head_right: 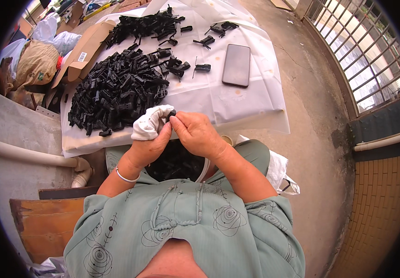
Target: Inspecting and cleaning small black plastic components with a cloth at a workstation.
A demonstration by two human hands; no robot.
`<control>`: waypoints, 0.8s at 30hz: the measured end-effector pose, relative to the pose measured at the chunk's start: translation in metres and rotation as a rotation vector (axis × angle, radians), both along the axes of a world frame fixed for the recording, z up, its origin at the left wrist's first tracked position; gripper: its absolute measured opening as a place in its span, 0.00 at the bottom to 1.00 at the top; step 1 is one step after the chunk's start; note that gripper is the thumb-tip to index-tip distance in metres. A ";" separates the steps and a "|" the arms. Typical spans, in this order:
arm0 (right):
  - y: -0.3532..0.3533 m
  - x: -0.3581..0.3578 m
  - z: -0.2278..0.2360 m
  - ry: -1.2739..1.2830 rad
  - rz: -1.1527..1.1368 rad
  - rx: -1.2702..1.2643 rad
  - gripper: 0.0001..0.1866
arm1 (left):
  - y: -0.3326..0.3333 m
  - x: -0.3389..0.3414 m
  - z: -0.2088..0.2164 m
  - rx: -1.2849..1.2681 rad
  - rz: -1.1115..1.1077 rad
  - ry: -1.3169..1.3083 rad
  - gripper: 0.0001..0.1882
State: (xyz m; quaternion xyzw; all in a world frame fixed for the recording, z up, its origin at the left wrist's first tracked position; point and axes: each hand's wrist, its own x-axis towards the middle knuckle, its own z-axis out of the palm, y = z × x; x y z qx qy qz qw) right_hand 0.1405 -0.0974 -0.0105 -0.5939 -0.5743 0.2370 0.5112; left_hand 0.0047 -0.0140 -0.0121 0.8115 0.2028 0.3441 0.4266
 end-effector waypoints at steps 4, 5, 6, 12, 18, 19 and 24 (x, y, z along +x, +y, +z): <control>0.006 -0.005 -0.012 0.155 -0.032 -0.042 0.13 | 0.004 0.005 -0.001 0.354 0.012 0.039 0.14; 0.009 -0.006 -0.019 0.217 -0.052 -0.057 0.14 | 0.004 0.005 -0.003 0.354 0.011 0.037 0.14; 0.011 -0.006 -0.024 0.216 -0.054 -0.056 0.14 | 0.003 0.005 -0.006 0.312 0.025 0.053 0.14; 0.005 -0.003 -0.022 0.323 -0.012 0.015 0.11 | 0.008 0.005 -0.007 -0.235 0.006 -0.102 0.13; 0.000 0.005 -0.019 -0.055 0.008 -0.055 0.06 | 0.014 -0.003 0.003 -0.762 -0.142 -0.195 0.11; -0.001 0.005 -0.022 -0.066 -0.014 0.032 0.05 | 0.013 -0.003 0.004 -0.765 -0.142 -0.193 0.11; -0.003 0.002 -0.011 -0.110 -0.058 0.264 0.05 | 0.010 -0.006 0.010 -0.673 -0.110 -0.054 0.15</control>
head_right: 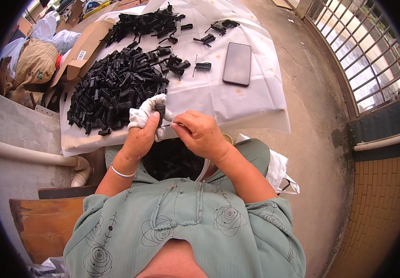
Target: Inspecting and cleaning small black plastic components with a cloth at a workstation.
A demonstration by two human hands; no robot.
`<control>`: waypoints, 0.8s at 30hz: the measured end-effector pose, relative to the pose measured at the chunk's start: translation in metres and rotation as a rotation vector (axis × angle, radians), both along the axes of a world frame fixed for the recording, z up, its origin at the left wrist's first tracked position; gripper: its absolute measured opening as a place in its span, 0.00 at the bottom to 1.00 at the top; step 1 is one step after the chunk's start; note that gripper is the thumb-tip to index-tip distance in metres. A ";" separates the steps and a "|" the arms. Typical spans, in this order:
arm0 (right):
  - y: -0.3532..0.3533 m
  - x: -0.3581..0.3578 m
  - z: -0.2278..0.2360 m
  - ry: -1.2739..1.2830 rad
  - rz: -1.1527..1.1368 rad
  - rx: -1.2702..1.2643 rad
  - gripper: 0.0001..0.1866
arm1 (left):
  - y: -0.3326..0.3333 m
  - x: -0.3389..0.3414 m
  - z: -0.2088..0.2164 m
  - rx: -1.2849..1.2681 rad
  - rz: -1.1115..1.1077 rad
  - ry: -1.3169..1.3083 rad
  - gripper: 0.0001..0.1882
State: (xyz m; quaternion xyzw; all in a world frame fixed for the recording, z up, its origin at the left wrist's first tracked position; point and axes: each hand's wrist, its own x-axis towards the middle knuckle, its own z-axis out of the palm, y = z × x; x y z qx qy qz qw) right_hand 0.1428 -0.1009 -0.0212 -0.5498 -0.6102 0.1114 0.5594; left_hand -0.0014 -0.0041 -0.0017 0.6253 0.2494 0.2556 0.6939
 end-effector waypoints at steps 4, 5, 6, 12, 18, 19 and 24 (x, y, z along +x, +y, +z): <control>0.000 -0.003 0.008 0.033 0.029 -0.053 0.05 | -0.004 -0.002 0.005 -0.080 -0.114 0.026 0.16; 0.000 -0.005 0.009 0.124 0.021 -0.082 0.05 | -0.004 -0.003 0.005 -0.080 -0.113 0.026 0.16; 0.000 -0.005 0.007 0.124 0.023 -0.083 0.05 | -0.003 -0.005 0.004 -0.088 -0.190 0.015 0.16; -0.003 -0.006 0.002 0.211 0.025 -0.161 0.06 | -0.013 -0.002 0.012 -0.071 -0.227 0.013 0.15; -0.004 -0.004 0.005 0.272 0.060 -0.164 0.08 | -0.011 -0.002 0.009 -0.036 -0.235 0.099 0.13; -0.005 -0.005 0.005 0.260 0.078 -0.156 0.09 | -0.012 -0.001 0.006 0.073 -0.171 0.078 0.13; -0.002 -0.005 0.001 0.152 0.102 -0.131 0.11 | -0.010 0.002 -0.002 0.416 -0.063 0.047 0.12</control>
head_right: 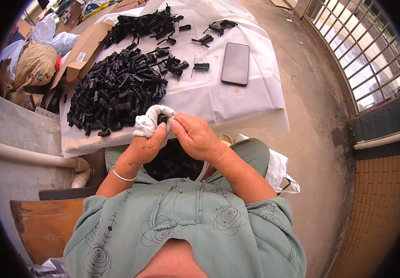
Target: Inspecting and cleaning small black plastic components with a cloth at a workstation.
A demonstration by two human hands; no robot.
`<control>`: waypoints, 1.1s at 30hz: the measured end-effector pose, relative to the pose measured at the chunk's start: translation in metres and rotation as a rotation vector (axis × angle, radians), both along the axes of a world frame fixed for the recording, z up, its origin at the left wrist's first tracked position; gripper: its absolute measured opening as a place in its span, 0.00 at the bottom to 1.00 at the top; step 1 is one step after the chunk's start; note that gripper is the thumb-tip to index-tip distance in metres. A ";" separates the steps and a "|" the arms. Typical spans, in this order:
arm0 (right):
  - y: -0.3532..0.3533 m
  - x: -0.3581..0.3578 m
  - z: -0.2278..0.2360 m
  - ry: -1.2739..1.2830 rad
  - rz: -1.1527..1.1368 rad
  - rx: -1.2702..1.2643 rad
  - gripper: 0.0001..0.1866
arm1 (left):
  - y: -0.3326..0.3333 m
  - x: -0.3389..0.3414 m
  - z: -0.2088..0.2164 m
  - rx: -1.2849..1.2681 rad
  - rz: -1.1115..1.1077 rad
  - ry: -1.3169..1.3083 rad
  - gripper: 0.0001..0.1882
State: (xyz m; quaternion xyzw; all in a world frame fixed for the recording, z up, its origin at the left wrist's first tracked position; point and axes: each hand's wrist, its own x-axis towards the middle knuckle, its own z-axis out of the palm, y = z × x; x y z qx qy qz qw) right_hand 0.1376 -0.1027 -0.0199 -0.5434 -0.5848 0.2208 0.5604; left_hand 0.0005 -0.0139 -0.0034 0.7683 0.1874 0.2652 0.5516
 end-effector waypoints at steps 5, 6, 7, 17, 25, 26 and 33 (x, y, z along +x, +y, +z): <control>0.001 0.000 0.006 -0.059 0.035 -0.102 0.12 | -0.003 0.001 -0.001 0.030 -0.032 0.028 0.13; 0.001 0.001 0.006 -0.059 0.035 -0.102 0.12 | -0.003 0.001 -0.001 0.031 -0.032 0.027 0.13; 0.001 0.001 0.005 -0.073 0.034 -0.091 0.12 | -0.002 0.001 -0.001 0.113 -0.029 0.037 0.13; -0.001 -0.018 0.000 -0.001 -0.101 0.008 0.13 | -0.009 -0.001 0.016 0.340 -0.033 0.108 0.15; 0.002 -0.008 -0.015 0.055 -0.007 -0.059 0.12 | -0.007 0.001 0.007 0.314 0.028 0.142 0.15; 0.005 0.001 -0.013 0.087 0.078 -0.151 0.12 | -0.002 -0.001 0.010 0.470 -0.029 0.218 0.17; 0.038 0.060 -0.002 -0.477 -0.405 -0.204 0.10 | 0.027 -0.013 0.013 0.702 -0.085 0.370 0.16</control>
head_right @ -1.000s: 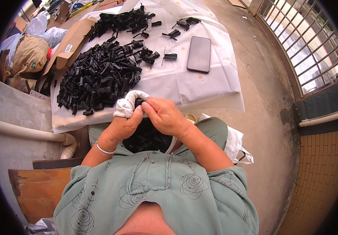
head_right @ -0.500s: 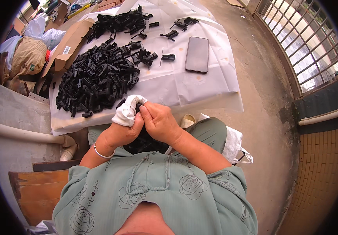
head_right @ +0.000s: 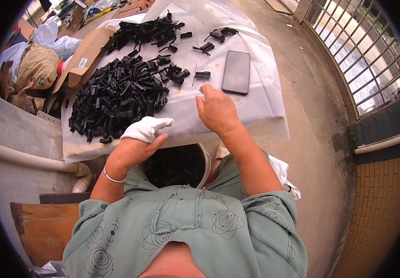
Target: Inspecting and cleaning small black plastic components with a cloth at a workstation.
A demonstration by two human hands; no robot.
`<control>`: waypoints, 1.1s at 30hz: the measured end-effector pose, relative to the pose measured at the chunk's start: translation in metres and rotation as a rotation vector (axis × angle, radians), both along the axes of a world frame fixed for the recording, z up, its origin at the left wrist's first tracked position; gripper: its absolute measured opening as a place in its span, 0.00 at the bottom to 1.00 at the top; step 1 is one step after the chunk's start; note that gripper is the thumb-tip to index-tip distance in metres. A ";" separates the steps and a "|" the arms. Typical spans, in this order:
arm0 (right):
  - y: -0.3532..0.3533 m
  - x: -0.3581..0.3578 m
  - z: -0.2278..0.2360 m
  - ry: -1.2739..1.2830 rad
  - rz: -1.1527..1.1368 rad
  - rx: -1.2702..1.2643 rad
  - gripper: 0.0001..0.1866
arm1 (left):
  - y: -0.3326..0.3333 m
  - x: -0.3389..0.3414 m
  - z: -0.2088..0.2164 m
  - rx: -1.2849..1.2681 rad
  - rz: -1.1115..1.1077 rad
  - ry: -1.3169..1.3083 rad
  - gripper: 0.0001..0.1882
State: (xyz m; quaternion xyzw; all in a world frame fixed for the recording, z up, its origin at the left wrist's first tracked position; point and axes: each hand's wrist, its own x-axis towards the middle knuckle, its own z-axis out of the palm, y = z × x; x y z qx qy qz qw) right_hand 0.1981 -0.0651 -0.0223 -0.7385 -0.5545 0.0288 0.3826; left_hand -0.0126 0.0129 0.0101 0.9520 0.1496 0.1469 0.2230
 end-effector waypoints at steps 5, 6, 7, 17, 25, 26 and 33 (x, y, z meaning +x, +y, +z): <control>0.050 0.029 0.012 -0.238 -0.202 -0.406 0.10 | 0.002 0.015 -0.007 -0.162 0.116 -0.139 0.16; 0.058 0.037 0.009 -0.238 -0.204 -0.403 0.10 | 0.000 0.017 -0.008 -0.193 0.125 -0.192 0.16; 0.064 0.042 0.004 -0.288 -0.190 -0.474 0.10 | 0.000 0.017 -0.007 -0.163 0.111 -0.193 0.18; -0.002 -0.017 0.026 -0.110 0.398 -0.163 0.12 | 0.008 0.025 -0.003 -0.129 -0.054 -0.293 0.24; -0.032 -0.044 0.041 0.268 0.296 0.017 0.16 | -0.009 0.016 -0.009 -0.733 0.199 -0.372 0.13; -0.032 -0.057 0.039 0.165 0.409 0.177 0.15 | -0.010 0.016 -0.014 -0.732 0.203 -0.375 0.13; -0.029 -0.061 0.025 0.043 0.313 0.392 0.11 | -0.028 0.008 -0.006 -1.213 0.116 -0.451 0.11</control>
